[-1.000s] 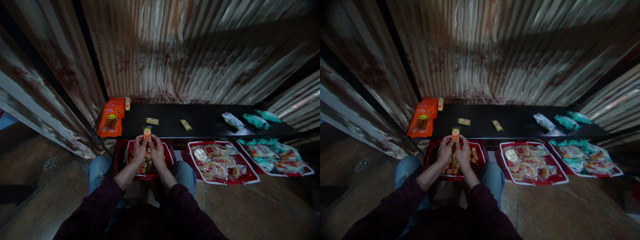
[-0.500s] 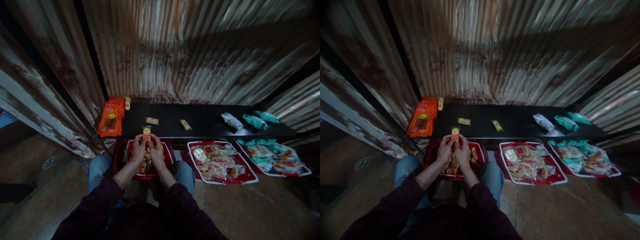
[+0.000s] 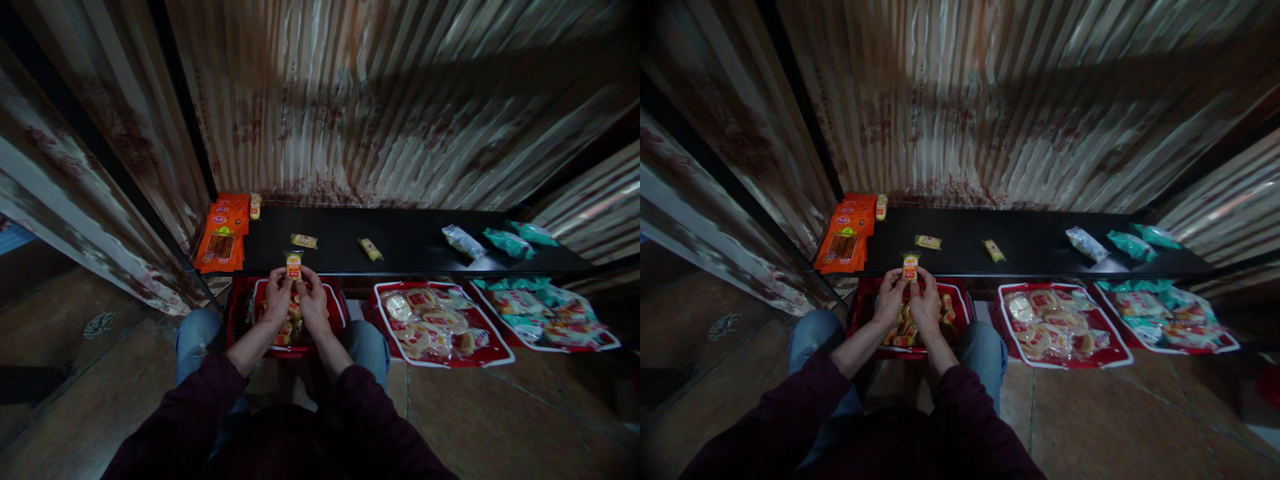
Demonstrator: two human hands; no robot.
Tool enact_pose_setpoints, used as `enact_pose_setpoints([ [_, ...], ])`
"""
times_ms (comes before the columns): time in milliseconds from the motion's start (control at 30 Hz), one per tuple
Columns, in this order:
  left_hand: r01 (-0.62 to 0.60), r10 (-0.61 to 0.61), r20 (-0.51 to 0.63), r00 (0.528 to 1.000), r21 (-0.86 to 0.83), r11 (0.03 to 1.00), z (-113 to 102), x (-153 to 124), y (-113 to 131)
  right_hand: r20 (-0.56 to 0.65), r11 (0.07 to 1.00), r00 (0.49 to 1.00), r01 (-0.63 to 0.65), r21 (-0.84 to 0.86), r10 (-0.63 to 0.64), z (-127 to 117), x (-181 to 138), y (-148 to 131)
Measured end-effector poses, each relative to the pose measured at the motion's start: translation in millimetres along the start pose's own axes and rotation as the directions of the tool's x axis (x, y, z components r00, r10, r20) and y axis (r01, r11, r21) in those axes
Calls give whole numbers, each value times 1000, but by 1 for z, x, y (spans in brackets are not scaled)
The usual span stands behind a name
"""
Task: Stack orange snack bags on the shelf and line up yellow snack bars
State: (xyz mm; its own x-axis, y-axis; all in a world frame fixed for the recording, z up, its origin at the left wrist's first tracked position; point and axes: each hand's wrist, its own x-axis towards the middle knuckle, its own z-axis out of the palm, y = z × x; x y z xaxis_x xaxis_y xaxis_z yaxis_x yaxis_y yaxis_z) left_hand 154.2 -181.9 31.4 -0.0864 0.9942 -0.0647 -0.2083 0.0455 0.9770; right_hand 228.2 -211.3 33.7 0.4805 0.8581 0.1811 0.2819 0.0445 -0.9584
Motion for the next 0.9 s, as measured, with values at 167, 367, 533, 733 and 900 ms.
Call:
enact_pose_setpoints([
  [167, 4, -4, 0, 1000, 14, 1000, 1, 0, 2, -15, 1000, 1000, 9, -6, -9, 0, 1, 0],
  [367, 2, -2, -8, 1000, 21, 1000, 2, 0, 0, -23, 1000, 1000, 19, 2, -19, -1, 0, 0],
  [533, -4, 4, -3, 1000, 38, 999, 1, 1, -1, 23, 999, 999, -28, 16, 28, -1, 1, -4],
  [733, -3, 3, 2, 1000, 15, 1000, -1, 1, -1, 32, 999, 999, -32, 17, 32, -1, 1, -7],
  [900, -8, 8, 6, 1000, 20, 1000, -2, 0, 2, 19, 1000, 1000, -14, 14, 14, -1, 0, -7],
])
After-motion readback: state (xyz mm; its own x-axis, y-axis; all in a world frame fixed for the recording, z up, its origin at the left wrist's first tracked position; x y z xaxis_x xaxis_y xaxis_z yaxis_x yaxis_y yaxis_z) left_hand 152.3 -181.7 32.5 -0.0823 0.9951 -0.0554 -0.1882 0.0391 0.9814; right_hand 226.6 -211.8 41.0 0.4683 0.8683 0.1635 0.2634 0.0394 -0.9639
